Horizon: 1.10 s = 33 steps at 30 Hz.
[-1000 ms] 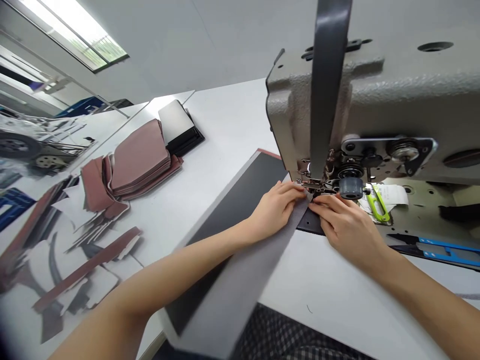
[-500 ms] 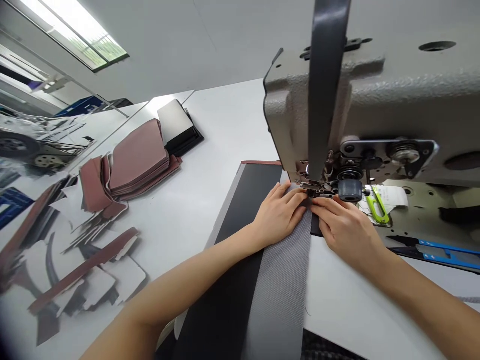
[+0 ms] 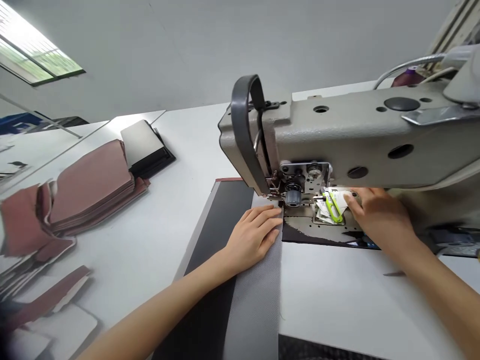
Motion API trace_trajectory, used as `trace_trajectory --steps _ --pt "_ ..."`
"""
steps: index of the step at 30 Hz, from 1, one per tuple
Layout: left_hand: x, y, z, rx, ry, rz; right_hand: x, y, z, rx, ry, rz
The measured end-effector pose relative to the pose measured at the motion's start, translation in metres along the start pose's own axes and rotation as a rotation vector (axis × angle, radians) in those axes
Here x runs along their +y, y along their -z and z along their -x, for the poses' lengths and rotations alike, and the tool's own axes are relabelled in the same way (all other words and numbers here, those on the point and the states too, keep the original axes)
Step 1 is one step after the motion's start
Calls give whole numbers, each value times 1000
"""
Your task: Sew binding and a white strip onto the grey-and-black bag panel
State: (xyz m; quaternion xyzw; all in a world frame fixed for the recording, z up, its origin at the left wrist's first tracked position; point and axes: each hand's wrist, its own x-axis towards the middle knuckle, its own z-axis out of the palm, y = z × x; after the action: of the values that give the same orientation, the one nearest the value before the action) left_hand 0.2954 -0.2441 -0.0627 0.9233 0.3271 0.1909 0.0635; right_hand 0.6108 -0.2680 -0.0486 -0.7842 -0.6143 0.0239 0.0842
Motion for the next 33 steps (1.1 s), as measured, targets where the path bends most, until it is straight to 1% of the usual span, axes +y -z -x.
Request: trace_trajectory --steps 3,8,10,13,16,18,20,21,22,23,24,26,27,28,29,30,31,33 --pt "5 0 2 19 -31 7 -4 2 -16 -30 -30 61" --pt "6 6 12 6 -39 13 -16 10 -31 78 -19 145" --pt "6 7 16 -5 -49 20 -17 11 -34 96 -11 155" --pt "6 8 23 -3 -59 36 -13 10 -31 104 13 151" --pt "5 11 27 30 -40 106 -6 10 -14 134 74 123" --pt "8 16 25 47 30 231 -4 10 8 191 139 89" --pt "15 22 19 21 193 467 -8 10 37 294 249 68" --pt "21 24 13 -16 299 635 -14 9 52 408 407 67" --pt "27 26 8 -62 410 825 -21 9 67 466 546 97" --pt "33 26 2 -112 514 1015 -30 9 81 445 682 138" --pt "38 25 -4 -152 600 1179 -39 8 94 450 788 116" --pt "46 21 -10 -190 708 1409 -56 7 111 413 900 -18" --pt "48 19 -10 -194 743 1475 -63 7 116 385 919 -128" --pt "49 17 -9 -192 770 1515 -67 6 118 354 902 -252" --pt "49 16 -5 -185 786 1540 -69 6 117 311 849 -376" --pt "49 15 -1 -177 791 1550 -71 5 115 254 762 -498" --pt "48 15 4 -170 783 1541 -72 4 112 169 658 -612" --pt "46 16 13 -142 735 1443 -75 1 104 -85 467 -799"
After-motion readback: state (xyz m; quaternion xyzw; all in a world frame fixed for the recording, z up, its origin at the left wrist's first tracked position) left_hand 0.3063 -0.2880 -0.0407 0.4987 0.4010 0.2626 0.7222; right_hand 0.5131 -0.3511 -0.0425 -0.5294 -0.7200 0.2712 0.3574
